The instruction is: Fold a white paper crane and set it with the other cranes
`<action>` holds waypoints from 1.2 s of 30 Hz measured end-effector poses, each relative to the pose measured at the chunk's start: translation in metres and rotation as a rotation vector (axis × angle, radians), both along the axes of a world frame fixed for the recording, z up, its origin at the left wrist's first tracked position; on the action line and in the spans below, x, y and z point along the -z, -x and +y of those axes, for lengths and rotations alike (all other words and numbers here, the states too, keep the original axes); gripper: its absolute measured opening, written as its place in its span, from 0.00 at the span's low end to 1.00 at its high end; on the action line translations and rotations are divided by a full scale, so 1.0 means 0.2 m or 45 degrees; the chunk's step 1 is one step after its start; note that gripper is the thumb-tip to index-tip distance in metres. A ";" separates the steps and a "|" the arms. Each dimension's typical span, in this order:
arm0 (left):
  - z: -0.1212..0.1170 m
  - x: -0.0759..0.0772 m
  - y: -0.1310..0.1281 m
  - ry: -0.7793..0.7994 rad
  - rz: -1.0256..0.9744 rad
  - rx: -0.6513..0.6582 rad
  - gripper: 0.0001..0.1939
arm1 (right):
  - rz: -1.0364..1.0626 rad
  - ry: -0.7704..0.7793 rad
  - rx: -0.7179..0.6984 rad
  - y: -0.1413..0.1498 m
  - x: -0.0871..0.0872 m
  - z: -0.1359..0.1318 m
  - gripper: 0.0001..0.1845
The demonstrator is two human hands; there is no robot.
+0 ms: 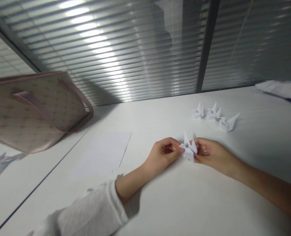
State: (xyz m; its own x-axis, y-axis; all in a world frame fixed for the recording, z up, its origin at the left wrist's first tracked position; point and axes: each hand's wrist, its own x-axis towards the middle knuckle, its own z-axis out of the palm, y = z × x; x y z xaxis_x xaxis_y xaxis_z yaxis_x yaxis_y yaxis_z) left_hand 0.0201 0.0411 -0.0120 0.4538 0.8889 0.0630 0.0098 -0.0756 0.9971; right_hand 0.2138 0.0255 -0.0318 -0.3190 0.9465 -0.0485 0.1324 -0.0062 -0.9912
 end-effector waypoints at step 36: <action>-0.10 -0.10 -0.01 0.709 0.199 0.275 0.14 | -0.095 -0.009 0.224 -0.06 -0.03 0.03 0.22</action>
